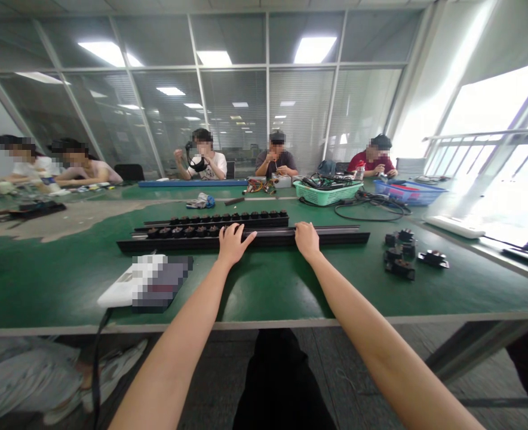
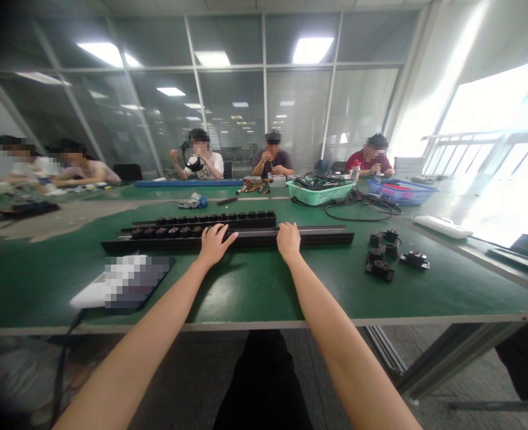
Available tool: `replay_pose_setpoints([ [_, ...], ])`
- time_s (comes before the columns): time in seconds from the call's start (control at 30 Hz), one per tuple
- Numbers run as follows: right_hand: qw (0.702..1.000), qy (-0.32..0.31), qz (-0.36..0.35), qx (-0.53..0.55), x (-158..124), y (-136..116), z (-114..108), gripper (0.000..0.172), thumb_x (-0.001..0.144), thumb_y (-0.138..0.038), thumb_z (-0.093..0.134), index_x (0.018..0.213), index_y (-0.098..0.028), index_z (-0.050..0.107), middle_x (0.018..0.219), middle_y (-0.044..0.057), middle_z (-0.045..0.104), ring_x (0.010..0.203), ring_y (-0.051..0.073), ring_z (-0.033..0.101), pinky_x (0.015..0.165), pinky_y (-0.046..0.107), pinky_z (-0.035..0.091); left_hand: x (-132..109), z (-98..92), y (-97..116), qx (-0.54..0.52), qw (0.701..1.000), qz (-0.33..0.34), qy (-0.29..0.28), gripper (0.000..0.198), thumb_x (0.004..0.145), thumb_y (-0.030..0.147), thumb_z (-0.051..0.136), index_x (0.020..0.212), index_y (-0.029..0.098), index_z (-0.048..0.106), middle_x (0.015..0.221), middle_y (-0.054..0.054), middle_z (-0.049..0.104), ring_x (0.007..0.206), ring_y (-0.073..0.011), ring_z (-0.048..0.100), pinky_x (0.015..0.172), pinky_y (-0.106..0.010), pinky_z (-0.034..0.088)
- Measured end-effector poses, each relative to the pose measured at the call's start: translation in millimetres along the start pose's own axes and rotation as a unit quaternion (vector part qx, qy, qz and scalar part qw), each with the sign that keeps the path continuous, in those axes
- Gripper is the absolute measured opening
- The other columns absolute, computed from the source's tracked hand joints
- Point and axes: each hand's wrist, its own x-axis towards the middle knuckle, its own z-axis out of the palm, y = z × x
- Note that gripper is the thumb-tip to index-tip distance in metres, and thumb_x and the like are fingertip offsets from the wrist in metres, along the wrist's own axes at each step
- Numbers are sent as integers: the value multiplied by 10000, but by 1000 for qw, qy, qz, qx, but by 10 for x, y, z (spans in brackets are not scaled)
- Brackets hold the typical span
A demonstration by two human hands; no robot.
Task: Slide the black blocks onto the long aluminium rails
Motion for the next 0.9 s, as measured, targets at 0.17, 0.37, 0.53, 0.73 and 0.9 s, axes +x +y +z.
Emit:
replay_pose_setpoints([
  [0.17,1000,5,2,1,-3,9,6,440,980,-77,351,1137,-188,747,1138,95,734,1117,199,634,1190,352,297,28,4,-10,-24,1000,-11,-9,689,1011,662,276,1421,215,603,1474,-120,560,1413,-262,459,1271,-490,165],
  [0.37,1000,3,-2,-15,-6,2,-1,430,989,-92,353,1150,-165,745,1146,104,734,1120,198,638,1185,343,299,58,15,-49,-40,999,-11,-8,657,1021,644,275,1391,232,629,1436,-106,587,1398,-239,468,1266,-472,174],
  [0.53,999,10,-2,-36,4,20,-21,396,992,-132,385,1115,-144,762,1112,130,741,1093,215,652,1185,358,300,61,-3,-52,-51,999,-9,-12,644,1020,639,298,1373,227,645,1423,-109,590,1390,-240,472,1257,-473,191],
  [0.73,999,7,6,-38,-3,44,-47,397,983,-121,387,1111,-125,762,1098,142,743,1079,220,656,1179,350,304,44,-21,3,-57,998,-9,-15,653,1012,652,308,1376,229,647,1405,-113,594,1380,-242,474,1250,-464,196],
  [0.9,1000,10,8,-28,-7,42,-63,389,980,-119,395,1104,-145,763,1122,136,743,1081,224,654,1177,361,308,45,-39,22,-56,998,-12,-22,646,1010,657,303,1380,252,643,1421,-101,586,1390,-248,461,1253,-474,185],
])
